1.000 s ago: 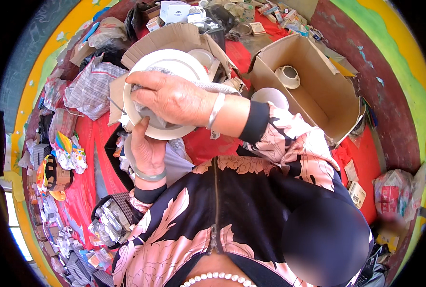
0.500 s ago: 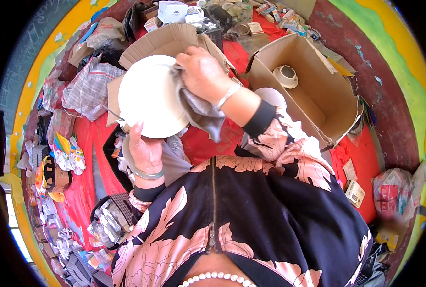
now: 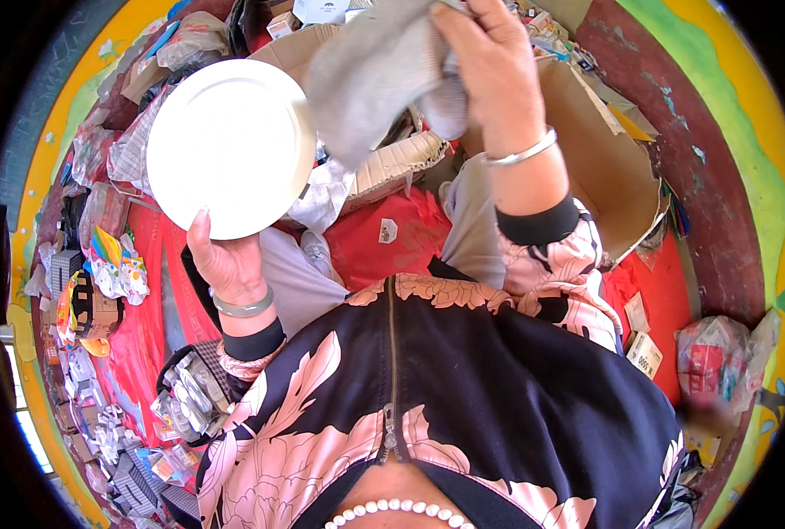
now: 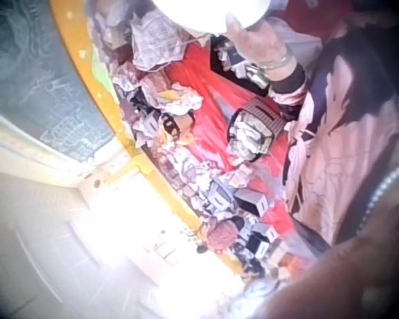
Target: The person wipes the surface of a plate with a cloth, picks up a light fixture to wipe its exterior and internal rim, and places the items into a cardboard box.
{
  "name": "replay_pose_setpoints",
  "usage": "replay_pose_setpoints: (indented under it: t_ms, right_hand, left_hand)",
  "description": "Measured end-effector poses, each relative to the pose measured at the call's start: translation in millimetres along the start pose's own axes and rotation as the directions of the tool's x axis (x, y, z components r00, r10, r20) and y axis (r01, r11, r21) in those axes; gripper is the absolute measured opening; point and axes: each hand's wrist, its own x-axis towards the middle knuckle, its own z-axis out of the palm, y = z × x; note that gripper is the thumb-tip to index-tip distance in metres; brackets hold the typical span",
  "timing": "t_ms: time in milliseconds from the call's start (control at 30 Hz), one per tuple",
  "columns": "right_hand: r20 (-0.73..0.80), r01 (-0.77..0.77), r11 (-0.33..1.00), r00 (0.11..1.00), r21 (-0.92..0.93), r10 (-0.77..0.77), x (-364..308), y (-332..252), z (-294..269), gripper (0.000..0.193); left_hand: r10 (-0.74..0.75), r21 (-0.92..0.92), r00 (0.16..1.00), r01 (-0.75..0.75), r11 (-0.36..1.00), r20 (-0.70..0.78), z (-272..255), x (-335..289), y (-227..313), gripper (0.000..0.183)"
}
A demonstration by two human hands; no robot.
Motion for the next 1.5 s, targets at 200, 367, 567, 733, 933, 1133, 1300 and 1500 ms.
replay_pose_setpoints:
  t_ms: [200, 367, 567, 733, 933, 1133, 1300, 1500]
  right_hand:
    - [0.496, 0.729, 0.396, 0.676, -0.558, -0.545, -17.1, 25.3, 52.9, 0.029]
    - [0.631, 0.784, 0.385, 0.620, -0.487, -0.466, -30.6, 39.9, 69.1, 0.025]
    - [0.627, 0.726, 0.470, 0.680, -0.503, -0.380, -54.5, 43.7, 75.6, 0.019]
    - [0.640, 0.618, 0.686, 0.714, -0.385, -0.284, -80.2, 27.0, 86.2, 0.018]
    - [0.703, -0.348, 0.925, 0.620, -0.151, 0.348, -72.2, 11.9, 79.4, 0.028]
    - [0.219, -0.264, 0.657, 0.964, 0.706, 0.152, -5.0, 9.7, -8.2, 0.037]
    - [-0.114, 0.304, 0.946, 0.942, -0.116, -0.316, 2.1, 9.0, -13.9, 0.019]
    - [0.467, 0.499, 0.794, 0.826, -0.347, -0.316, -19.5, 30.7, 66.4, 0.025]
  left_hand:
    - [0.053, 0.143, 0.998, -0.059, 0.988, 0.044, 16.1, -3.8, -6.0, 0.060]
    - [0.042, 0.110, 0.999, -0.043, 0.993, 0.005, 12.2, -5.7, -7.2, 0.058]
    - [0.021, 0.052, 0.999, -0.019, 0.998, -0.038, 22.9, -8.9, -14.3, 0.060]
    - [-0.106, 0.055, 0.994, 0.108, 0.993, -0.034, 24.1, -10.0, -8.7, 0.059]
    - [-0.267, -0.050, 0.963, 0.266, 0.963, -0.031, 8.1, -11.2, -12.6, 0.056]
    - [-0.102, -0.075, 0.994, 0.099, 0.992, -0.036, 7.8, -4.4, -9.4, 0.057]
    - [-0.104, -0.105, 0.994, 0.102, 0.989, -0.022, 12.6, -2.8, -7.9, 0.060]
    - [-0.130, -0.084, 0.991, 0.129, 0.988, -0.006, 18.1, -4.8, -14.1, 0.064]
